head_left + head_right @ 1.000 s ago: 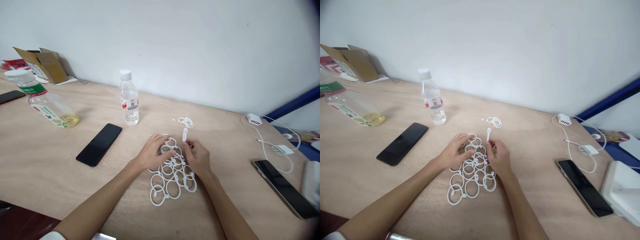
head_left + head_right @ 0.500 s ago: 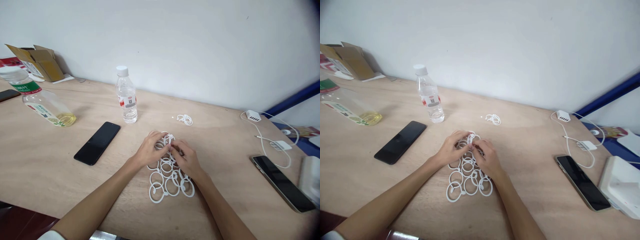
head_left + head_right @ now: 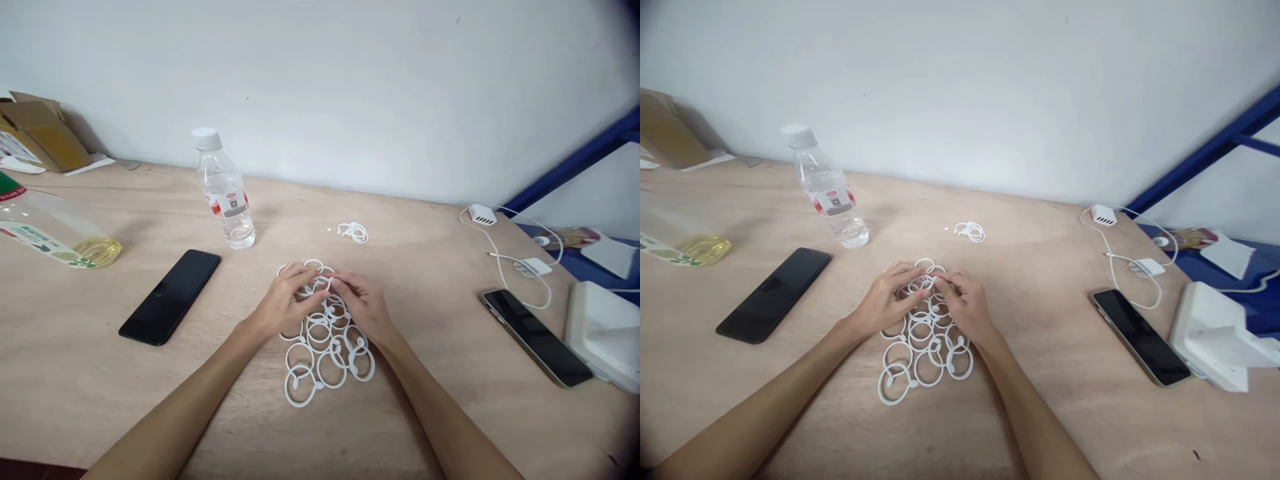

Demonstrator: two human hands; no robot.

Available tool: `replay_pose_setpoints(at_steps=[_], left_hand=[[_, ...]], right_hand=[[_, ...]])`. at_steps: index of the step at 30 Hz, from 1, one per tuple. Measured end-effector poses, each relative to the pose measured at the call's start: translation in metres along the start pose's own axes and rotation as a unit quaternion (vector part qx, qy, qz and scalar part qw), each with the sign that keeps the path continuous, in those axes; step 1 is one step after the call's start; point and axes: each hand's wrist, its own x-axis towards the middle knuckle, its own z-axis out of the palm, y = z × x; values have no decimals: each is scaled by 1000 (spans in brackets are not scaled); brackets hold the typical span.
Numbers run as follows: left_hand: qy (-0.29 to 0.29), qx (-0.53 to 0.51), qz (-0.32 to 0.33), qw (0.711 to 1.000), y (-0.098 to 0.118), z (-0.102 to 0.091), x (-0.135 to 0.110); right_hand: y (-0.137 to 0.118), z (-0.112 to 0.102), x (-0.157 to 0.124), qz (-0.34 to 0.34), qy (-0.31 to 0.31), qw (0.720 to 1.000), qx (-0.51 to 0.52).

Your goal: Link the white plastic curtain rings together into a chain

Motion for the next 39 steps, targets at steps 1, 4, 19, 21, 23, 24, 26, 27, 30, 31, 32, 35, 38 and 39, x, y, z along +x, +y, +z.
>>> replay_pose_setpoints(at_steps=[1,4,19,21,23,24,26,27,30,31,32,35,38,39], left_hand=[[-2,-1,0,1000,1,0,0],[-6,-2,0,1000,2,-1,0],[17,8,-9,1000,0,1,-3],[9,17,-4,1000,1,1,-3],[3,24,-3,1000,2,1,-3],[1,25,-3,1000,3,1,-3],[-6,27,-5,1000,4,0,-3],[-9,27,-4,1000,4,0,-3],[-18,34,5,999,5,-1,-3],[-21,37,8,999,6,-1,-3],[-23,40,9,999,6,-1,-3],[-23,39,-1,999,8,-3,-3],[-15,29,-14,999,9,-3,-3],[-13,27,-16,999,9,-3,-3]], right_hand=[[0,-1,0,4,-1,1000,6],[-1,-2,1,14,-11,1000,21],[7,-8,25,56,92,992,-62],[18,-16,44,42,181,971,-153],[29,-24,65,22,207,955,-213],[34,-28,74,28,203,948,-243],[42,-33,89,57,188,937,-288],[44,-34,94,71,182,934,-299],[48,-36,101,98,177,930,-306],[48,-36,101,101,179,930,-306],[47,-36,101,102,182,930,-304],[40,-37,97,92,197,931,-293],[33,-41,91,100,242,935,-239],[32,-43,89,110,258,936,-214]])
